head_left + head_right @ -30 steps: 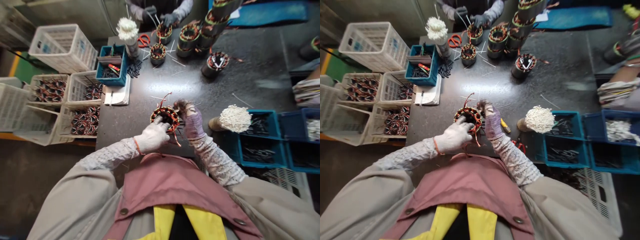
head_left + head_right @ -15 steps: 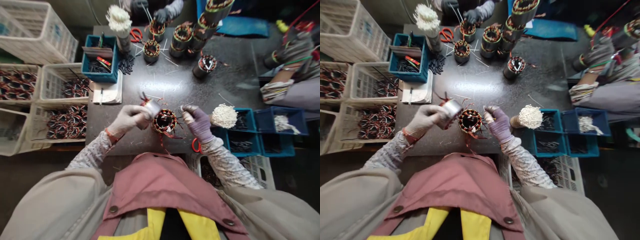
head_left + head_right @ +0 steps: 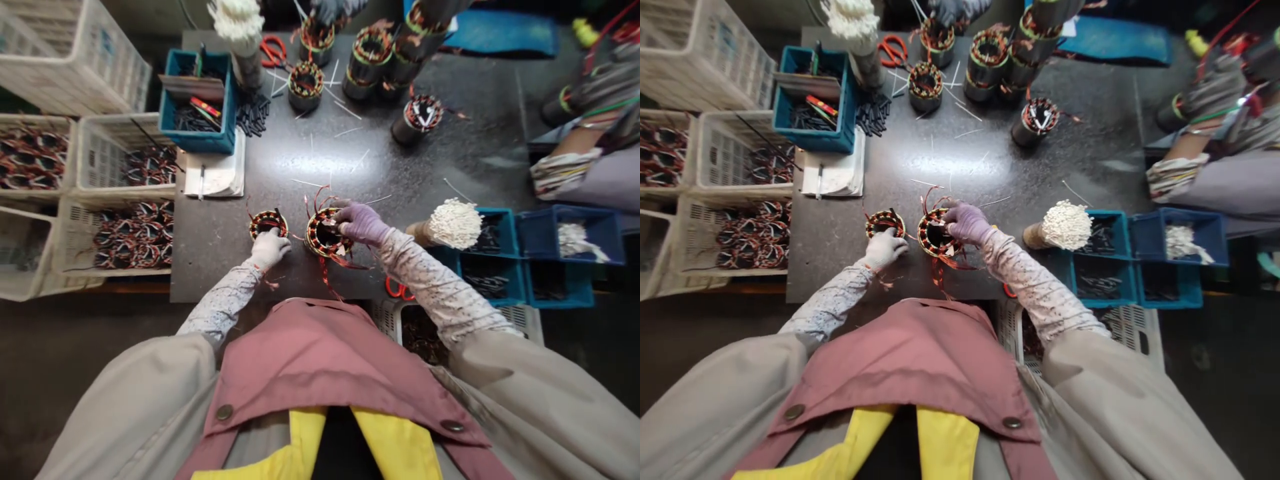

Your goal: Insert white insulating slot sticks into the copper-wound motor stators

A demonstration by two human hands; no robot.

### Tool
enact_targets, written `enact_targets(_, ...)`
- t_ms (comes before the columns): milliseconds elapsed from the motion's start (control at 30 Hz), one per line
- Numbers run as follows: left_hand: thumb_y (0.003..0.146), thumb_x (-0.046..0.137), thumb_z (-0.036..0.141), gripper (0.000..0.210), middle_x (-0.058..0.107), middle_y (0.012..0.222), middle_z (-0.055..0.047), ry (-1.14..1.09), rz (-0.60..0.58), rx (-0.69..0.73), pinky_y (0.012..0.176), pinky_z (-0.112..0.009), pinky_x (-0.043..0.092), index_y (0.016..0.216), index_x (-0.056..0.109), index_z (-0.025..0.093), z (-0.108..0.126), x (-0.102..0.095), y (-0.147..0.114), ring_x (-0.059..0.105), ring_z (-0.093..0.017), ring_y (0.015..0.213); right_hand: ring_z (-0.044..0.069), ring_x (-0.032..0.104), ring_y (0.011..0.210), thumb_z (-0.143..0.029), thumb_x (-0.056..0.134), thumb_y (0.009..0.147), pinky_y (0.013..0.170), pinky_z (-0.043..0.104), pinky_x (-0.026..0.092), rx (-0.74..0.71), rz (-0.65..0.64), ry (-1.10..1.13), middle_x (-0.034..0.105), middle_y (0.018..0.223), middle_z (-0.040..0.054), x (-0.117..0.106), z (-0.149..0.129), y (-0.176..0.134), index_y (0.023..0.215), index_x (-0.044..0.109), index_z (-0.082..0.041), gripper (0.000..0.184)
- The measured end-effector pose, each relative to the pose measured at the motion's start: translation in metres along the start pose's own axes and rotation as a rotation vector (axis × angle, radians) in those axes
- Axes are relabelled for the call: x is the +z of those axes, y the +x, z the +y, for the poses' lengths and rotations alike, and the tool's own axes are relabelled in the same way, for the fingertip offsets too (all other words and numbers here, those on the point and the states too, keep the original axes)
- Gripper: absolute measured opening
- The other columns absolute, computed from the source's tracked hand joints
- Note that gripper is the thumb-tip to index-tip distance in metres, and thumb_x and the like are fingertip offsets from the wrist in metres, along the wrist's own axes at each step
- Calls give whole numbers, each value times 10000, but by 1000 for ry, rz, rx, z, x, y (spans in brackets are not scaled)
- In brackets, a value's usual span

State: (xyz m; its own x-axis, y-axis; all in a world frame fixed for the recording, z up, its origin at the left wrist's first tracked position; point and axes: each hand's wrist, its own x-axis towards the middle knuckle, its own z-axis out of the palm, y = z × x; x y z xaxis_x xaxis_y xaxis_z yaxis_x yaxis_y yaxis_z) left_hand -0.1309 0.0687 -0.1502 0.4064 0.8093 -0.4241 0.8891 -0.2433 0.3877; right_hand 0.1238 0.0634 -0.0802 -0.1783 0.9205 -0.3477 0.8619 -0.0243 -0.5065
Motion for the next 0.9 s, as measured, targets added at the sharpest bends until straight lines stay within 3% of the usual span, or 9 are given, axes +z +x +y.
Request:
enact_targets(100,922,510,408,357,552,1398,-87,-23,193,32,997,-333,449,1170,698,233,30,-13,-18,576,-242,1190,156,588,671,-369,609,785,688,279,497,59,-104,211,658,692,17,-1,14,11,710,725,-144,264)
enact_targets(200,887,588,432,562,520,1449,-123,74,349,258,1050,-370,423,1405,519,223,75,-35,-16,515,-254,1288,152,577,656,-347,639,750,693,270,494,-7,-73,279,635,622,-4,-1,13,19,712,709,-145,217)
enact_targets(267,916,553,352,486,608,1352,-149,217,267,354,1020,-414,436,1382,546,218,104,-48,-6,569,-272,1225,177,620,759,-295,649,739,765,279,504,-83,-49,258,704,746,13,-3,11,17,782,731,-152,171)
enact_targets(333,963,408,225,386,692,1189,-180,356,159,358,965,-436,454,1270,639,178,125,-60,5,626,-284,1138,217,651,910,-228,620,755,866,307,501,-152,-36,170,746,951,47,-7,10,9,881,755,-158,198)
enact_targets(400,954,342,139,408,720,1080,-206,474,77,319,915,-437,470,1157,695,126,137,-70,12,657,-296,1080,252,636,1074,-185,562,795,972,348,473,-204,20,53,709,1184,87,-13,13,-7,1023,756,-158,300)
enact_targets(500,904,435,120,333,734,1012,-222,582,-59,190,868,-443,496,1050,734,94,148,-78,19,689,-315,1005,278,569,1224,-203,521,854,1053,404,426,-322,63,-99,584,1404,115,-14,21,-34,1212,704,-164,404)
enact_targets(633,825,580,206,229,722,732,-155,345,-76,36,812,-391,547,785,757,67,157,-75,21,707,-279,814,351,459,1326,-336,564,891,1096,516,339,-477,47,-255,486,1499,140,3,25,-53,1303,650,-166,454)
enact_targets(767,859,538,363,341,603,539,-5,-21,-161,112,575,-216,531,716,726,117,150,-67,14,593,-136,530,375,417,1357,-399,607,889,1123,572,253,-364,99,-259,481,1492,184,21,23,-53,1389,575,-146,560)
enact_targets(900,913,423,207,269,618,600,-5,-502,26,-3,558,-206,490,866,669,110,127,-74,0,545,-93,517,341,399,1380,-365,567,933,1116,609,221,-455,136,-239,503,1492,100,22,18,-50,1287,652,-273,376)
